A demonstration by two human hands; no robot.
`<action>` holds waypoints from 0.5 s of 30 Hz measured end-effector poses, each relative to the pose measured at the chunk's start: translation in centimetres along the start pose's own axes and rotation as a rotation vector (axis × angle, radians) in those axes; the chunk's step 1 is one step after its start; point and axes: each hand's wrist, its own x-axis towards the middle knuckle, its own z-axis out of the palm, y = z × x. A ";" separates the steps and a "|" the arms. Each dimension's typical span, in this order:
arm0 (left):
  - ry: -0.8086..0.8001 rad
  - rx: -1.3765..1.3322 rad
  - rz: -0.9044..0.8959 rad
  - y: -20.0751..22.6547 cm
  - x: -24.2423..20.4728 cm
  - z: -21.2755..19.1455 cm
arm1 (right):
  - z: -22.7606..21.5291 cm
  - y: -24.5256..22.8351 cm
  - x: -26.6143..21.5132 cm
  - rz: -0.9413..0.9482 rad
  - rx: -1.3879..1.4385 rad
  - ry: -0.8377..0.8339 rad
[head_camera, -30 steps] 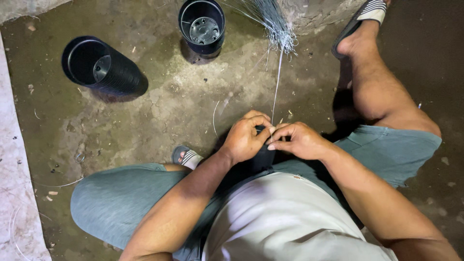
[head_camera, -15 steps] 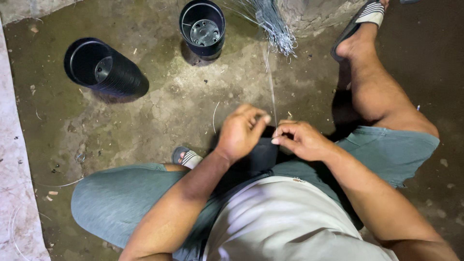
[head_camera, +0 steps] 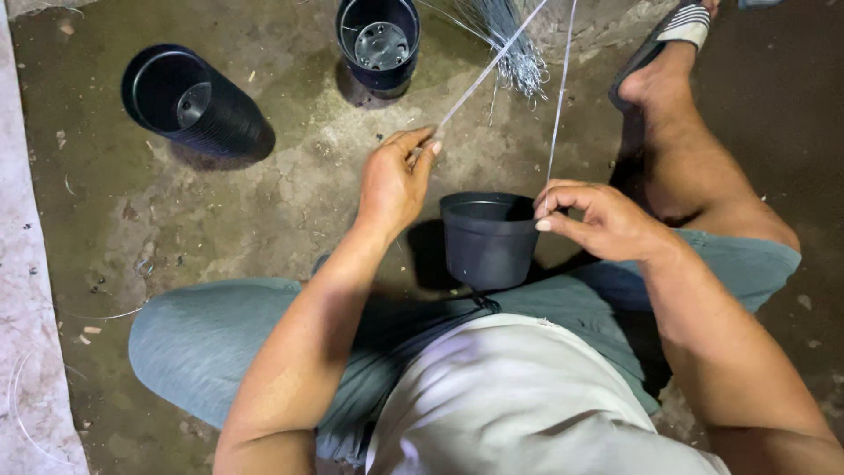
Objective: The person sits on the floor and repeatedly inserts metal wires through holes in black plastic plant pots, bending the wire ends to secure them. The person handles multiple pots and wires, stacking completed pots aside.
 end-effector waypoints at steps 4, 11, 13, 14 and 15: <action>-0.161 -0.187 -0.239 -0.7 0.2 0.0 | -1.0 0.2 -0.1 0.032 -0.060 -0.046; -0.327 -0.455 -0.351 -0.8 0.2 -0.9 | -2.1 3.3 -0.1 0.004 0.229 -0.113; -0.343 -0.680 -0.310 -0.8 0.4 -0.8 | -2.5 4.5 0.2 0.013 0.296 -0.126; -0.366 -0.734 -0.303 -0.5 0.3 -0.9 | -2.5 5.0 0.4 -0.008 0.397 -0.121; -0.388 -0.788 -0.296 -0.3 0.3 -1.2 | -2.4 5.6 0.7 -0.029 0.499 -0.115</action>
